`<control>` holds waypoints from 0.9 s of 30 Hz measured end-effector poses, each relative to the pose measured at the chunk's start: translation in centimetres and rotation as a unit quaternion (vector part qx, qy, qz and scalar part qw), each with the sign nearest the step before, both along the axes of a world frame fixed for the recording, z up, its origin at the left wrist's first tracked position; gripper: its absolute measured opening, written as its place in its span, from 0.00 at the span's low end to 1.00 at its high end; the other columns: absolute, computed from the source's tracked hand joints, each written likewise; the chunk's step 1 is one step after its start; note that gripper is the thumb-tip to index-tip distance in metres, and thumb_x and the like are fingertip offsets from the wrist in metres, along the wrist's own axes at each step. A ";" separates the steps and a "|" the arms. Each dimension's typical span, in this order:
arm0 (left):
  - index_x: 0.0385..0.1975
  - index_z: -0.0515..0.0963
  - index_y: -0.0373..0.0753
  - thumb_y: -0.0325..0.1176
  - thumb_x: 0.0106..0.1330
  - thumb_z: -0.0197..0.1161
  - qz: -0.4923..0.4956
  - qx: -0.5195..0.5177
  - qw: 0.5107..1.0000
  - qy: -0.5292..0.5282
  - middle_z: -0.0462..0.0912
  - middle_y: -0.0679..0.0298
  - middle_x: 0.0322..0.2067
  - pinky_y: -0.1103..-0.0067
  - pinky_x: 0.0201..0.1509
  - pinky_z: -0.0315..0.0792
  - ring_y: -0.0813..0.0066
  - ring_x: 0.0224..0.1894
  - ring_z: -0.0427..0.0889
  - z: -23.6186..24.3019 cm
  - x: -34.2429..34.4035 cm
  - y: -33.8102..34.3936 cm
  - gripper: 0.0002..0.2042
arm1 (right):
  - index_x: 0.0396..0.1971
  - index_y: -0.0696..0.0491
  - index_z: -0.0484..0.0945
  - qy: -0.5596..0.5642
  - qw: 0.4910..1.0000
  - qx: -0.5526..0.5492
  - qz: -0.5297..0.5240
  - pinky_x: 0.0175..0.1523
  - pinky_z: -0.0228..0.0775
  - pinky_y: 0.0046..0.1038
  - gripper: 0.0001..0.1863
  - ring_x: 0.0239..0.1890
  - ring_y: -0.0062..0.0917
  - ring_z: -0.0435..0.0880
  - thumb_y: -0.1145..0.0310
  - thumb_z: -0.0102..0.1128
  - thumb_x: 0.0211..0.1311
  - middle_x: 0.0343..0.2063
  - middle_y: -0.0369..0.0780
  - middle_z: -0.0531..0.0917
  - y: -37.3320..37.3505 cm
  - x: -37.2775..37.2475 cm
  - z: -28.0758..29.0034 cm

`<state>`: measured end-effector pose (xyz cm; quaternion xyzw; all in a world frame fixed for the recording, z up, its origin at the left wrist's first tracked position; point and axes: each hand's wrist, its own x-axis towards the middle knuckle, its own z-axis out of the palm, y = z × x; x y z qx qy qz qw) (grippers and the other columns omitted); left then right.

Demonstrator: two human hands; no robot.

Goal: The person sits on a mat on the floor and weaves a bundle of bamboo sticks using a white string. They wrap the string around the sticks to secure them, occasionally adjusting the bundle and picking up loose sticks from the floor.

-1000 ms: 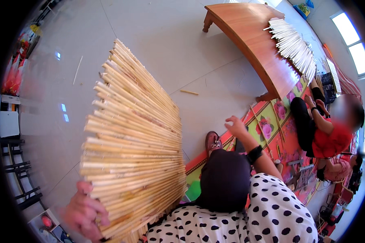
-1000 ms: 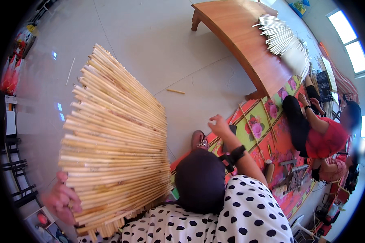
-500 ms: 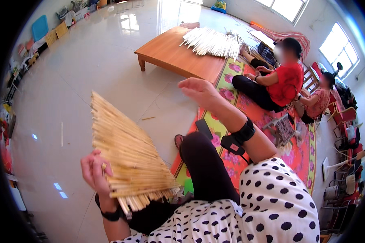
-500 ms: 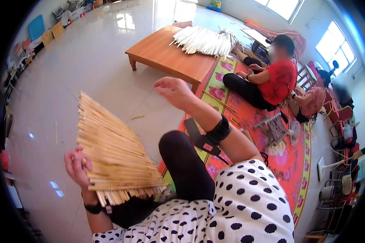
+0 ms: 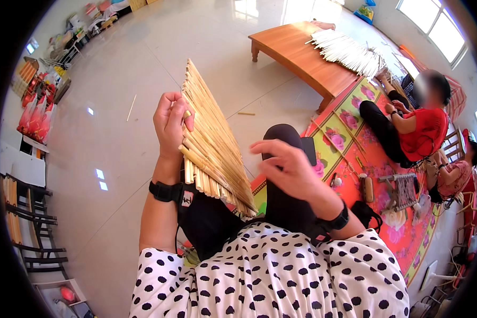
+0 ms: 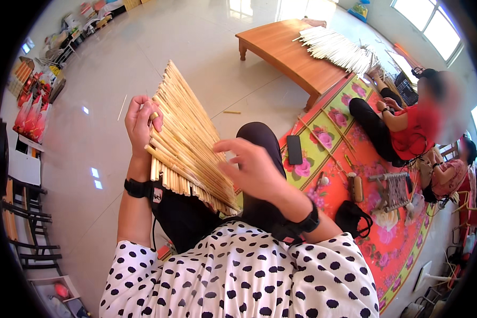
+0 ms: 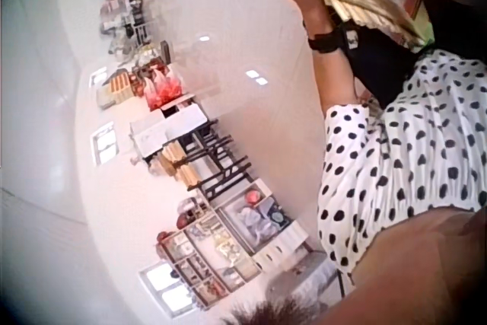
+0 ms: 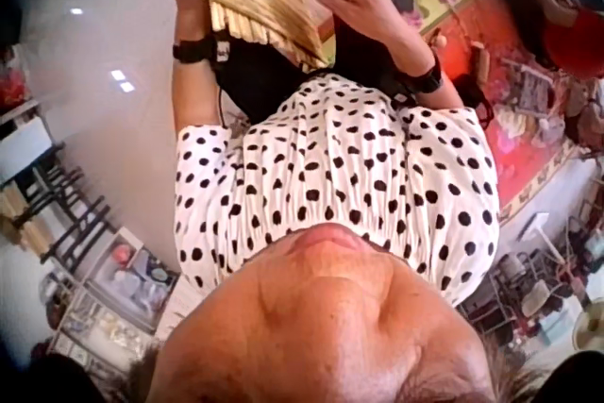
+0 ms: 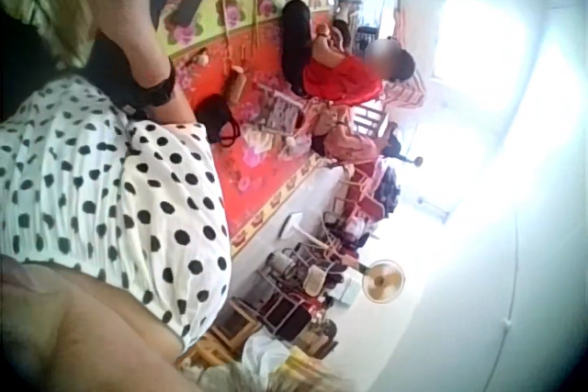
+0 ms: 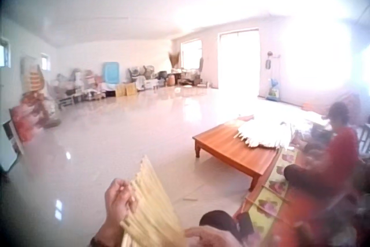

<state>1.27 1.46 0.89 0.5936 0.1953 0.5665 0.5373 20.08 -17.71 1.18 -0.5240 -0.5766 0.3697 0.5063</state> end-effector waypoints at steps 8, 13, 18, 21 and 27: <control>0.34 0.67 0.35 0.30 0.69 0.50 0.005 0.024 0.998 -0.052 0.68 0.67 0.13 0.87 0.35 0.66 0.84 0.14 0.64 -0.3 0.2 2.4 0.05 | 0.46 0.60 0.75 0.050 0.985 -0.062 -0.150 0.47 0.72 0.21 0.12 0.43 0.18 0.80 0.72 0.54 0.65 0.41 0.39 0.82 1.7 12.2 -3.2; 0.37 0.67 0.37 0.32 0.71 0.45 0.047 -0.025 0.998 -0.031 0.62 0.69 0.08 0.73 0.57 0.64 0.79 0.15 0.62 0.0 0.4 4.3 0.06 | 0.47 0.59 0.74 0.030 0.972 -0.152 -0.176 0.41 0.72 0.20 0.13 0.39 0.20 0.82 0.68 0.53 0.67 0.38 0.38 0.83 6.9 19.8 -7.9; 0.39 0.68 0.37 0.33 0.71 0.46 0.031 -0.008 0.998 -0.045 0.60 0.70 0.08 0.71 0.58 0.62 0.80 0.14 0.61 -1.6 -0.5 7.4 0.07 | 0.47 0.57 0.76 -0.013 0.949 -0.257 -0.184 0.37 0.72 0.21 0.14 0.35 0.20 0.83 0.67 0.54 0.64 0.35 0.38 0.83 13.2 27.2 -16.4; 0.42 0.67 0.36 0.38 0.73 0.44 0.135 -0.082 0.988 -0.002 0.60 0.69 0.08 0.79 0.49 0.68 0.82 0.12 0.60 -0.8 -2.2 7.4 0.11 | 0.42 0.57 0.78 -0.066 0.934 -0.314 -0.158 0.34 0.72 0.22 0.13 0.32 0.21 0.84 0.67 0.56 0.61 0.32 0.38 0.84 18.3 30.1 -21.6; 0.47 0.61 0.26 0.47 0.76 0.35 -0.054 -0.384 0.919 -0.065 0.62 0.67 0.16 0.81 0.21 0.67 0.76 0.12 0.62 -0.3 -11.3 7.5 0.24 | 0.35 0.56 0.82 -0.144 0.898 -0.397 -0.122 0.38 0.76 0.27 0.11 0.32 0.26 0.85 0.66 0.58 0.56 0.28 0.42 0.85 26.1 32.2 -33.0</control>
